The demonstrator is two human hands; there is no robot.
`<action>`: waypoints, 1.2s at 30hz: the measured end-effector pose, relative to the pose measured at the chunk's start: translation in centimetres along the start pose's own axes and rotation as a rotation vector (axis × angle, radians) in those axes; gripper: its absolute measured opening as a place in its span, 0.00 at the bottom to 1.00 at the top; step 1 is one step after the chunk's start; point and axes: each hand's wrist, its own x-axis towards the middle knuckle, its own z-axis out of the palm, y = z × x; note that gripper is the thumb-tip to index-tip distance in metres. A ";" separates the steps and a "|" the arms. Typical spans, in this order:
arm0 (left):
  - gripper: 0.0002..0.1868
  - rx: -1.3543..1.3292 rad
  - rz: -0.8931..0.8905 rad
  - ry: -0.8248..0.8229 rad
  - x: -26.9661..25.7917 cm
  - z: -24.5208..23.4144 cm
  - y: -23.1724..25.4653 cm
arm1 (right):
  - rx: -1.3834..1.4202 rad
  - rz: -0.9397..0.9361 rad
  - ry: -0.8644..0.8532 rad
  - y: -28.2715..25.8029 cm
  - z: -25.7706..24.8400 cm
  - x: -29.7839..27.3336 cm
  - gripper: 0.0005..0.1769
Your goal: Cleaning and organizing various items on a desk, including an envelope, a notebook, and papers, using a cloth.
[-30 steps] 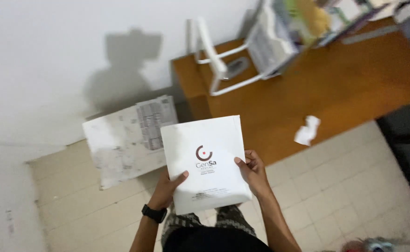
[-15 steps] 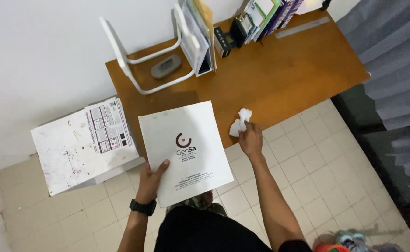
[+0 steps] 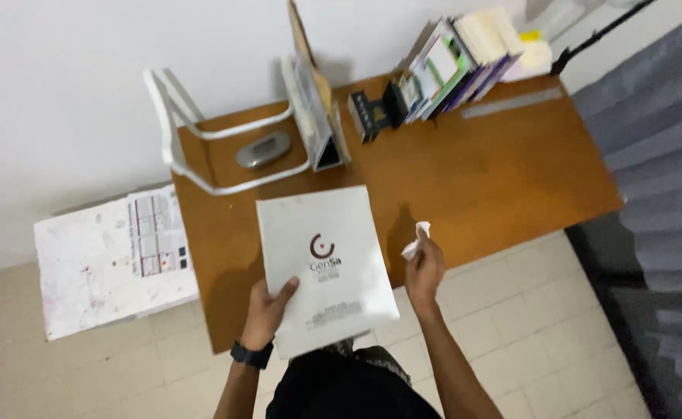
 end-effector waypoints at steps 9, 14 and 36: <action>0.23 0.161 0.488 -0.224 3.8 10.5 -3.5 | 0.323 -0.349 -0.534 -14.6 -5.5 5.5 0.28; 0.20 0.019 0.256 -0.211 0.3 16.0 0.1 | 0.167 0.099 -0.229 -6.1 -6.3 12.1 0.31; 0.24 -0.145 0.255 0.084 -8.0 29.8 -0.1 | 0.315 -0.476 -0.261 2.9 -13.3 13.0 0.28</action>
